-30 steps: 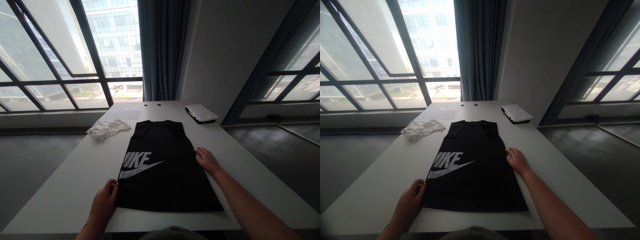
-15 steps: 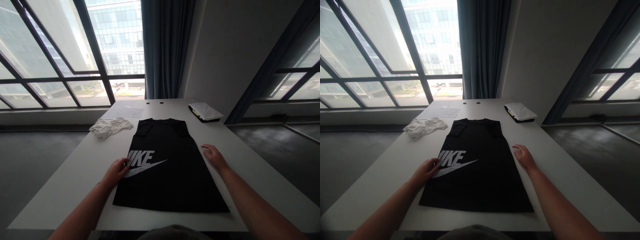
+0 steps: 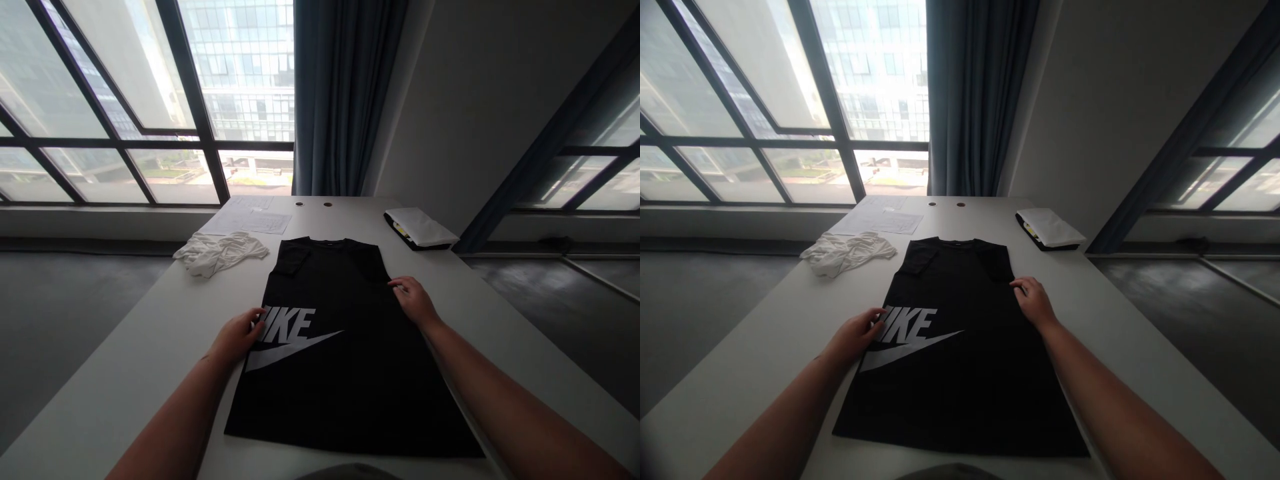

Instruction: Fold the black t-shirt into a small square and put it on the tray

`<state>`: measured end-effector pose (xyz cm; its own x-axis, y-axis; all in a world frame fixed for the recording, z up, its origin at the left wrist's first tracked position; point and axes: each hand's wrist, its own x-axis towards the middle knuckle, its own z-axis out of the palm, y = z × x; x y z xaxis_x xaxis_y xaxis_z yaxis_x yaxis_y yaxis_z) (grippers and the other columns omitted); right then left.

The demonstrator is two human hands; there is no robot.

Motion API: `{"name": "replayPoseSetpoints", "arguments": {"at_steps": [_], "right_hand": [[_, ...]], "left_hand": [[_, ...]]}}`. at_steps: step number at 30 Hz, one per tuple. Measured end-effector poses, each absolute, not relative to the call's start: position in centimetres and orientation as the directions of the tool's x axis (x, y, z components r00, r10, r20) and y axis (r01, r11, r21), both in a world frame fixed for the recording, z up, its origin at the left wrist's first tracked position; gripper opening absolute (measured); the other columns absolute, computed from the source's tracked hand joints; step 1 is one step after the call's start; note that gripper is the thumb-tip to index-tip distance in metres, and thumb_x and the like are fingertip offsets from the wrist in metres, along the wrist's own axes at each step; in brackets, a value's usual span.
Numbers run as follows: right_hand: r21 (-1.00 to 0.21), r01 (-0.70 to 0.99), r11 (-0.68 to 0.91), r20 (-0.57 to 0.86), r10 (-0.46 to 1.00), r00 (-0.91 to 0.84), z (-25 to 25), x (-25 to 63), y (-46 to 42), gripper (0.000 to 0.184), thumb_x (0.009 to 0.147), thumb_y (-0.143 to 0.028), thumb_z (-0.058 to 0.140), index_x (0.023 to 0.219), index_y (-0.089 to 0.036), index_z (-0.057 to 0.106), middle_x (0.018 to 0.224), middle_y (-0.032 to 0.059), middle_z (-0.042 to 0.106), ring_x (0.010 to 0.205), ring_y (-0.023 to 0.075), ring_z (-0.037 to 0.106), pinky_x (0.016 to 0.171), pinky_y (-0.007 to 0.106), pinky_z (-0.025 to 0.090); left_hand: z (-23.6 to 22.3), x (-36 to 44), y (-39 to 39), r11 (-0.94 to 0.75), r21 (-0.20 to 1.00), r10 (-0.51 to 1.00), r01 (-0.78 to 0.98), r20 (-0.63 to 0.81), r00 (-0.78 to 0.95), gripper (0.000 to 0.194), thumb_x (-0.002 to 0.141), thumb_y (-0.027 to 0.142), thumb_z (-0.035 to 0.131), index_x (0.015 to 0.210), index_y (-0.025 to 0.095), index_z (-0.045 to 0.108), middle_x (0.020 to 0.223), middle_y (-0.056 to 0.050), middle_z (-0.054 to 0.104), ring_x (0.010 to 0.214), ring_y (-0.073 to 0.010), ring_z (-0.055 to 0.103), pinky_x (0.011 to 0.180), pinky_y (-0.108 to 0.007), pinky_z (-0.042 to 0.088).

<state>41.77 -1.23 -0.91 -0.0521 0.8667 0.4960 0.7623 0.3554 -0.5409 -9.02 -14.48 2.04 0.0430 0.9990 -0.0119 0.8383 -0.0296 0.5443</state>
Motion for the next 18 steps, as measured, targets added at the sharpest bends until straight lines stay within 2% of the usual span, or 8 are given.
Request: {"name": "replayPoseSetpoints", "arguments": {"at_steps": [3, 7, 9, 13, 18], "right_hand": [[-0.456, 0.739, 0.495, 0.461, 0.842, -0.28, 1.1, 34.6, 2.4, 0.024, 0.09, -0.029, 0.055, 0.099, -0.021, 0.076, 0.115, 0.0102, 0.071, 0.113, 0.0254, 0.065, 0.108, 0.042, 0.047], [-0.389, 0.769, 0.508, 0.253, 0.861, -0.441, 2.8, 23.6, 6.7, 0.026, 0.093, -0.023, 0.057, 0.107, -0.019, 0.078, 0.118, 0.0095, 0.072, 0.112, 0.0226, 0.065, 0.11, 0.035, 0.044], [-0.324, 0.81, 0.489, 0.126, 0.871, -0.476, 3.2, 18.4, 8.3, 0.028, 0.096, -0.024, 0.057, 0.113, -0.021, 0.078, 0.122, 0.009, 0.071, 0.115, 0.0219, 0.064, 0.11, 0.032, 0.043], [-0.304, 0.818, 0.487, 0.061, 0.867, -0.494, 3.5, 10.2, 11.0, 0.029, 0.097, -0.025, 0.055, 0.113, -0.024, 0.08, 0.123, 0.0089, 0.072, 0.115, 0.0238, 0.065, 0.103, 0.03, 0.047], [-0.269, 0.865, 0.424, -0.042, 0.892, -0.451, 3.7, 4.4, 14.0, 0.03, 0.097, -0.033, 0.058, 0.116, -0.023, 0.078, 0.129, 0.0125, 0.071, 0.118, 0.0287, 0.066, 0.101, 0.036, 0.05]], "left_hand": [[2.5, -9.2, -14.4, -0.021, 0.566, 0.999, 0.824, -0.018, 0.038, 0.038, 0.096, 0.045, 0.048, 0.127, 0.029, 0.065, 0.099, -0.001, 0.076, 0.078, -0.0166, 0.069, 0.073, -0.027, 0.047], [3.3, -8.7, -14.1, -0.036, 0.548, 0.997, 0.836, -0.037, 0.067, 0.037, 0.097, 0.043, 0.048, 0.127, 0.03, 0.065, 0.098, 0.0, 0.077, 0.078, -0.0163, 0.069, 0.074, -0.028, 0.048], [3.7, -8.3, -14.2, -0.042, 0.52, 0.996, 0.853, -0.051, 0.079, 0.036, 0.097, 0.041, 0.048, 0.127, 0.03, 0.064, 0.099, 0.0, 0.077, 0.081, -0.0169, 0.07, 0.075, -0.028, 0.048], [4.3, -7.7, -14.9, -0.069, 0.454, 0.99, 0.888, -0.079, 0.117, 0.032, 0.097, 0.036, 0.051, 0.125, 0.03, 0.065, 0.101, 0.0, 0.078, 0.087, -0.019, 0.071, 0.078, -0.029, 0.049], [4.9, -7.6, -15.4, -0.131, 0.4, 0.972, 0.907, -0.129, 0.197, 0.026, 0.094, 0.033, 0.056, 0.117, 0.03, 0.068, 0.1, -0.002, 0.079, 0.088, -0.0207, 0.073, 0.08, -0.029, 0.051]]}}
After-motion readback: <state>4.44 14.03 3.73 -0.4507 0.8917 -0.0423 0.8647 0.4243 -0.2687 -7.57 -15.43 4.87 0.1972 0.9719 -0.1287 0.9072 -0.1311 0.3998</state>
